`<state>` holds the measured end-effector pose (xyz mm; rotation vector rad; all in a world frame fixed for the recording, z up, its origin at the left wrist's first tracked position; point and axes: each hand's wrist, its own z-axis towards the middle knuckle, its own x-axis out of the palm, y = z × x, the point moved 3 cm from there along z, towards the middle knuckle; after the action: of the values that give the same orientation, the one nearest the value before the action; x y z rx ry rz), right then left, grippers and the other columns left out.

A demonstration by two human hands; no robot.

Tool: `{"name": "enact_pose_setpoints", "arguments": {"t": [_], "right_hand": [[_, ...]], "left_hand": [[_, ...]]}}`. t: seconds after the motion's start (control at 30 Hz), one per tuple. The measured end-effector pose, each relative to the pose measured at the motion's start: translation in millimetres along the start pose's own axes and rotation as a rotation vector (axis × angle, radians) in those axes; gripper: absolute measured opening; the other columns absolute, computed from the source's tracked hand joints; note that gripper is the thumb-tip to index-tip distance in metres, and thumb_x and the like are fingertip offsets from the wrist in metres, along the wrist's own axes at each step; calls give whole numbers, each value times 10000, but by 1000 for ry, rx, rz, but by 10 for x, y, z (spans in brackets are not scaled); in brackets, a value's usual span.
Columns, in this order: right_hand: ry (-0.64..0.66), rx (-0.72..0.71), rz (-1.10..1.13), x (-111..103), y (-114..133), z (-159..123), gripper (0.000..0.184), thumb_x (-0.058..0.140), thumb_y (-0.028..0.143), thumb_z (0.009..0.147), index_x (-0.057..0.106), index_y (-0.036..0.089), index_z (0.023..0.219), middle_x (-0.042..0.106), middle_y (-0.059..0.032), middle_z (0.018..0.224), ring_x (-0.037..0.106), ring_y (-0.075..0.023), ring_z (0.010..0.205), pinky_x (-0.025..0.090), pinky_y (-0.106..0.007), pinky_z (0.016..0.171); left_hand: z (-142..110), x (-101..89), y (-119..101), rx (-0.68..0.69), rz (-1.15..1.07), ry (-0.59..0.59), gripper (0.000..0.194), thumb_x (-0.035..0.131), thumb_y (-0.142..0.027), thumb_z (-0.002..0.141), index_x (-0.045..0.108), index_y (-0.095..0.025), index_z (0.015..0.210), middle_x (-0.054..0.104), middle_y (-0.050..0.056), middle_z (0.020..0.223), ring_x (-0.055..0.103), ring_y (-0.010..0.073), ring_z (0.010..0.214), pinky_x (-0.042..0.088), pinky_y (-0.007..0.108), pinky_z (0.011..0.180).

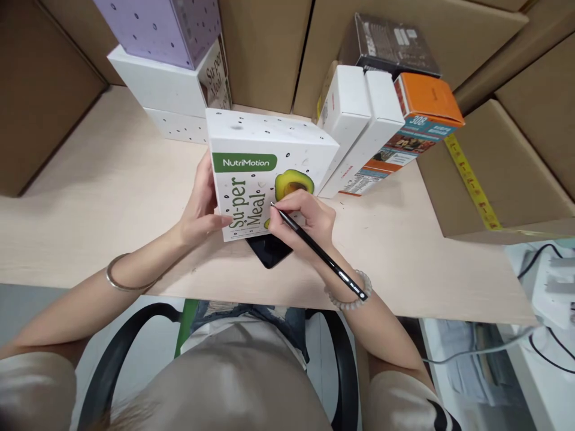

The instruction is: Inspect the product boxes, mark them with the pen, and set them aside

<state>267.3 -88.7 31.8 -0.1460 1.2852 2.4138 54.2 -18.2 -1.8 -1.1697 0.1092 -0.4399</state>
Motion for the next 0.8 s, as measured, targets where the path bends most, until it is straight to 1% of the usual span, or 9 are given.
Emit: {"name": "enact_pose_setpoints", "arguments": {"t": [0.1,0.2,0.27,0.33,0.47,0.57,0.63,0.7,0.8], "right_hand": [[21,-42,-23,-21,29,33,123,770,347,972,674,350,894,758,-4,836,726,-220,730,657,-458,768],[53,-148,-12,-31,85,62,129,772,252,955,692,337,899,766,14,821,728,-190,709,650,-405,726],[68,-205,25,-27,114,69,160,768,193,943,700,333,909,760,31,807,723,-171,689,633,-370,690],[74,-198,32,-21,125,70,167,763,183,947,698,329,897,755,31,802,723,-173,683,629,-375,681],[82,-166,-1,-21,134,71,167,763,193,950,694,320,865,748,18,796,715,-185,676,628,-403,680],[86,-179,5,-29,129,87,199,765,148,932,690,324,878,748,37,802,712,-165,697,613,-372,685],[98,-187,11,-27,116,97,207,760,135,927,684,324,887,753,47,817,716,-152,717,607,-350,689],[106,-164,3,-19,96,97,179,751,167,938,674,321,888,753,46,822,712,-154,726,603,-349,680],[110,-91,-35,-3,64,76,142,726,255,973,646,317,874,744,30,822,703,-175,727,597,-379,664]], "left_hand": [[1,-32,70,36,36,85,1004,942,-530,704,482,-311,1568,507,114,1645,392,467,1601,416,616,1317],[17,-88,216,118,52,179,1045,959,-575,689,424,-356,1560,538,85,1548,499,431,1482,516,621,1209],[28,-117,303,167,72,253,1072,962,-590,693,375,-386,1567,526,69,1524,530,402,1426,561,609,1146],[35,-138,344,195,101,290,1050,946,-581,731,346,-405,1575,508,63,1527,532,385,1415,563,610,1146],[26,-131,308,202,125,295,1011,922,-594,764,344,-412,1573,489,68,1538,505,401,1450,531,654,1196],[5,-81,274,175,131,285,989,914,-574,791,325,-414,1569,478,74,1544,475,415,1499,505,684,1230],[-10,-37,273,159,134,278,967,910,-555,817,303,-417,1556,478,78,1543,470,410,1519,505,678,1237],[-21,-4,285,158,139,243,981,926,-571,809,288,-415,1538,467,85,1559,470,402,1529,510,660,1245],[-30,15,311,180,181,177,1056,976,-588,754,275,-412,1522,424,92,1597,464,396,1542,496,652,1267]]}}
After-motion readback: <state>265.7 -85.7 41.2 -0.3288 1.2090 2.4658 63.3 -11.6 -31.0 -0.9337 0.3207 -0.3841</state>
